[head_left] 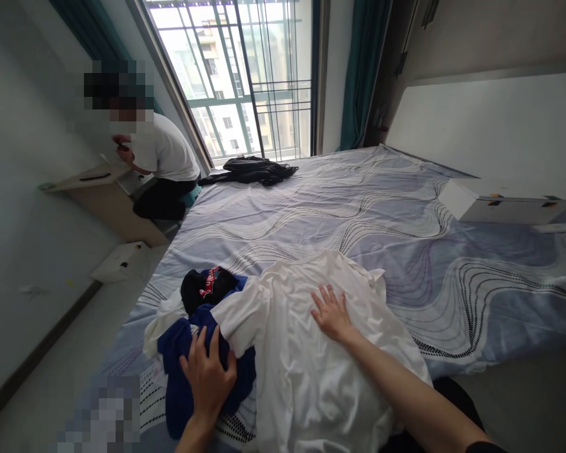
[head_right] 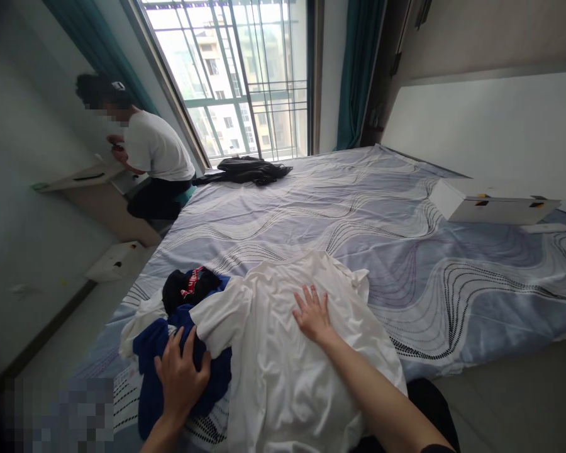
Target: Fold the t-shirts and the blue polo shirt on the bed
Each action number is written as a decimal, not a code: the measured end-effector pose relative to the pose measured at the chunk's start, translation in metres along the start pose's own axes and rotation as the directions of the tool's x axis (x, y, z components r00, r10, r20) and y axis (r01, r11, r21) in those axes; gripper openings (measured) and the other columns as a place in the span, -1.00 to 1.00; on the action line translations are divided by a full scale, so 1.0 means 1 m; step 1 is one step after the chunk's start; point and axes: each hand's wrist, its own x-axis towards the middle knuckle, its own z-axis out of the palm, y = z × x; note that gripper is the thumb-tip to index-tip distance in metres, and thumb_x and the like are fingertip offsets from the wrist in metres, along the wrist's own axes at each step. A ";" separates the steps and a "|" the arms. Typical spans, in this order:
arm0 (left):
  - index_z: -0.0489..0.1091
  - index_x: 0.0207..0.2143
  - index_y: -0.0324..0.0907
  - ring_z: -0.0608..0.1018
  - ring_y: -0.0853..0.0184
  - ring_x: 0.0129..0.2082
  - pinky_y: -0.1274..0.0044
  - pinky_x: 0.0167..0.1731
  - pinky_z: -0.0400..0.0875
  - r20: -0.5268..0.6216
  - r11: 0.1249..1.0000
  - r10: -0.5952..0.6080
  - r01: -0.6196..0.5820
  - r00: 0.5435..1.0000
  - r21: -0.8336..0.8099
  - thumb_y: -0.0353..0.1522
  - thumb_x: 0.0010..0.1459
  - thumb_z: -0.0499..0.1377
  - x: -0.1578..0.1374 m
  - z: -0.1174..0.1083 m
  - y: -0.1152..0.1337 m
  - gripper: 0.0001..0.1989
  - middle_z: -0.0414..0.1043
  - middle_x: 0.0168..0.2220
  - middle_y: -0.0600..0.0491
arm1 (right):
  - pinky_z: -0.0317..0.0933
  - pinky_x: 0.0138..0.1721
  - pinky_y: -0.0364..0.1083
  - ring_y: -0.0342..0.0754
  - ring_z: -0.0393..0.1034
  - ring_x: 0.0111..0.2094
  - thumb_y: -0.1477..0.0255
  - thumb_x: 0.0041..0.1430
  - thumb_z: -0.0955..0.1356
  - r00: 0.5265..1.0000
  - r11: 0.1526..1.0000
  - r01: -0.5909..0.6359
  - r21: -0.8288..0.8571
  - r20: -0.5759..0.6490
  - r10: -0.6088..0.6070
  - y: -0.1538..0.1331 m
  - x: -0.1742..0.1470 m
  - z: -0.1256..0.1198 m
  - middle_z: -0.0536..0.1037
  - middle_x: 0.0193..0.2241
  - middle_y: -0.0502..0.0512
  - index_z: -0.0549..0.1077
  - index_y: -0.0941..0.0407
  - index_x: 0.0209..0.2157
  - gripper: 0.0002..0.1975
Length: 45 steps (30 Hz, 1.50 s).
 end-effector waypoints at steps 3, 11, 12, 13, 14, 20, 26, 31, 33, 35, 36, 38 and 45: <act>-0.09 0.45 -0.10 -0.03 -0.25 0.42 -0.30 0.17 -0.10 0.088 1.000 -0.015 0.012 0.996 0.028 -0.10 0.17 0.15 -0.030 0.003 -0.003 -0.12 -0.21 0.47 -0.32 | -0.28 0.36 0.36 0.28 -0.21 0.44 0.29 0.35 0.27 0.995 0.994 0.043 0.096 -0.097 -0.034 -0.042 -0.001 -0.007 0.06 0.43 0.22 0.21 0.06 0.37 -0.41; -0.25 0.47 -0.20 0.20 -0.23 0.31 -0.07 0.05 0.33 -0.042 0.986 -0.152 0.155 0.987 0.061 -0.08 0.13 0.21 -0.026 0.017 -0.002 0.03 0.03 0.35 -0.43 | -0.28 0.35 0.39 0.16 0.28 0.20 0.24 0.14 0.53 0.690 0.676 0.724 0.138 -0.127 -0.712 -0.185 0.035 -0.012 0.54 0.07 0.10 0.42 -0.10 0.17 -0.43; -0.24 0.47 -0.22 0.27 -0.20 0.26 0.00 0.01 0.39 -0.040 0.988 -0.142 0.144 0.989 0.055 -0.10 0.14 0.20 -0.022 0.018 -0.008 0.01 0.13 0.29 -0.40 | -0.25 0.34 0.37 0.11 0.38 0.11 0.31 0.17 0.51 0.696 0.679 0.718 0.155 -0.112 -0.710 -0.187 0.042 -0.014 0.59 -0.06 0.07 0.52 -0.06 0.02 -0.63; -0.23 0.46 -0.26 0.33 -0.17 0.21 0.06 -0.02 0.42 -0.043 0.991 -0.124 0.126 0.991 0.046 -0.11 0.15 0.19 -0.019 0.018 -0.015 -0.01 0.20 0.23 -0.38 | -0.20 0.34 0.34 0.07 0.43 0.02 0.36 0.20 0.49 0.710 0.687 0.703 0.187 -0.109 -0.696 -0.185 0.048 -0.017 0.62 -0.16 0.04 0.58 -0.01 -0.12 -0.80; -0.22 0.46 -0.29 0.37 -0.14 0.15 0.10 -0.03 0.43 -0.047 0.994 -0.099 0.100 0.994 0.034 -0.11 0.16 0.17 -0.015 0.018 -0.023 -0.02 0.26 0.17 -0.36 | -0.12 0.32 0.28 0.03 0.46 -0.04 0.40 0.22 0.47 0.729 0.694 0.681 0.233 -0.122 -0.674 -0.180 0.054 -0.020 0.62 -0.23 0.02 0.59 0.02 -0.24 -0.94; 0.04 0.41 -0.14 0.41 0.00 0.07 0.17 0.09 0.38 -0.049 0.997 -0.022 0.025 0.999 0.069 -0.20 0.26 0.06 0.025 -0.002 -0.091 -0.30 0.30 0.09 -0.19 | 0.26 -0.12 -0.08 -0.06 0.42 -0.27 0.53 0.23 0.38 0.878 0.695 0.472 0.542 -0.359 -0.317 -0.128 0.053 -0.036 0.51 -0.36 0.02 0.47 0.11 -0.41 -0.88; 0.05 0.36 0.21 0.29 -0.05 0.20 0.08 0.09 0.32 -0.248 0.961 -0.206 0.243 0.947 0.130 -0.08 0.34 -0.08 0.095 -0.030 -0.162 -0.45 0.21 0.20 0.10 | 0.29 -0.05 -0.05 -0.02 0.39 -0.16 0.54 0.18 0.37 0.887 0.612 0.461 0.642 -0.346 -0.306 -0.124 0.031 -0.014 0.48 -0.22 0.06 0.42 0.07 -0.32 -0.92; 0.09 0.39 -0.05 0.37 -0.12 0.13 0.07 0.00 0.38 0.148 0.974 -0.189 0.165 0.971 0.158 -0.23 0.23 0.04 0.098 -0.027 -0.154 -0.33 0.23 0.16 -0.21 | 0.33 -0.06 -0.04 -0.02 0.40 -0.16 0.57 0.21 0.31 0.895 0.585 0.435 0.685 -0.404 -0.192 -0.177 0.018 0.016 0.46 -0.20 0.10 0.40 0.07 -0.23 -0.87; 0.02 0.42 -0.06 0.27 -0.27 0.23 -0.11 0.00 0.32 0.198 0.943 -0.293 0.249 0.935 0.219 -0.24 0.16 0.11 0.092 -0.027 -0.134 -0.23 0.13 0.22 -0.32 | 0.34 0.00 -0.04 -0.02 0.41 -0.09 0.55 0.25 0.31 0.887 0.559 0.459 0.690 -0.383 -0.256 -0.200 0.012 0.025 0.47 -0.14 0.12 0.42 0.07 -0.17 -0.86; 0.00 0.43 -0.10 0.06 -0.40 0.34 -0.29 0.03 0.16 0.121 0.922 -0.333 0.296 0.935 0.248 -0.29 0.10 0.14 0.091 -0.028 -0.109 -0.17 -0.04 0.32 -0.41 | 0.31 0.09 -0.03 -0.01 0.42 0.02 0.49 0.25 0.35 0.840 0.521 0.524 0.674 -0.308 -0.447 -0.210 0.010 0.027 0.47 -0.02 0.13 0.43 0.04 -0.04 -0.76; 0.03 0.42 -0.16 -0.03 -0.39 0.37 -0.30 0.08 0.10 0.079 0.939 -0.286 0.262 0.955 0.222 -0.33 0.08 0.13 0.093 -0.028 -0.095 -0.17 -0.10 0.35 -0.42 | 0.29 0.14 -0.02 0.00 0.40 0.08 0.45 0.24 0.38 0.799 0.506 0.558 0.658 -0.262 -0.541 -0.208 0.011 0.026 0.47 0.05 0.12 0.42 0.02 0.04 -0.67; 0.15 0.36 -0.24 0.01 -0.25 0.40 -0.14 0.23 0.09 0.040 0.995 -0.081 0.078 0.996 0.068 -0.42 0.07 0.09 0.103 -0.024 -0.061 -0.25 -0.04 0.36 -0.36 | 0.23 0.22 0.02 0.03 0.33 0.19 0.40 0.24 0.40 0.754 0.530 0.599 0.600 -0.200 -0.626 -0.189 0.021 0.016 0.42 0.17 0.13 0.34 0.00 0.20 -0.50; 0.24 0.33 -0.21 0.21 0.12 0.38 0.17 0.33 0.16 0.150 0.857 0.447 -0.374 0.882 -0.355 -0.47 0.26 -0.10 0.117 0.065 0.102 -0.40 0.20 0.36 -0.17 | -0.19 0.39 0.28 0.22 -0.29 0.46 0.33 0.37 0.26 0.961 0.951 0.273 0.145 -0.088 -0.263 -0.060 0.071 -0.023 -0.02 0.45 0.30 0.02 0.16 0.44 -0.32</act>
